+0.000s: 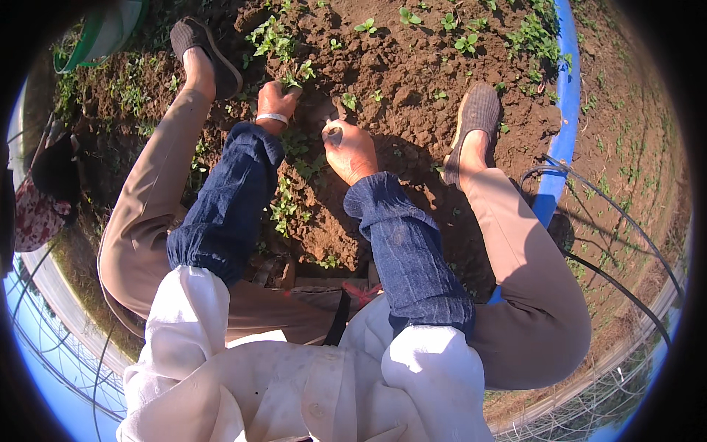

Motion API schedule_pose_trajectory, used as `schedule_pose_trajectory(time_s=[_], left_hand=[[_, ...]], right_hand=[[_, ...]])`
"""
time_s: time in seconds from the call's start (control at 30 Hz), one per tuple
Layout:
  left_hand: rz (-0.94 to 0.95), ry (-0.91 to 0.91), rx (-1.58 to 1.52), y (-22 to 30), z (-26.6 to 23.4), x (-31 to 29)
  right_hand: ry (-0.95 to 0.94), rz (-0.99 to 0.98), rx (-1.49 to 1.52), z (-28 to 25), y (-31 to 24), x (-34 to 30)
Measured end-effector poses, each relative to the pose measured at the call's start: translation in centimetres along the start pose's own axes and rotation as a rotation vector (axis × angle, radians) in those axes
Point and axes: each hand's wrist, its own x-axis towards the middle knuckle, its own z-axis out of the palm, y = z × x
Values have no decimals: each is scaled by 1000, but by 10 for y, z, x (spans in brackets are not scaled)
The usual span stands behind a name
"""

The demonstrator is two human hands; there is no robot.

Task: The person pulls small plants from the soil by hand and using a trowel, then places the collected greens into a woven basket.

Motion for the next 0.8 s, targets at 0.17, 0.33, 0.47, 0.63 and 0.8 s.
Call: schedule_pose_trajectory(time_s=[0.17,0.33,0.47,0.63,0.8], left_hand=[[-186,-61,-241,-22,0,4],[-121,-103,-159,-11,13,5],[-120,-98,-218,-29,10,4],[-235,-155,-465,-18,-1,-2],[-469,-317,-994,-5,-40,-16]], right_hand=[[-133,81,-214,-18,-66,-3],[-101,168,-219,11,-65,15],[-3,136,-104,35,-42,10],[-31,37,101,21,-9,8],[-97,111,-106,4,-33,2]])
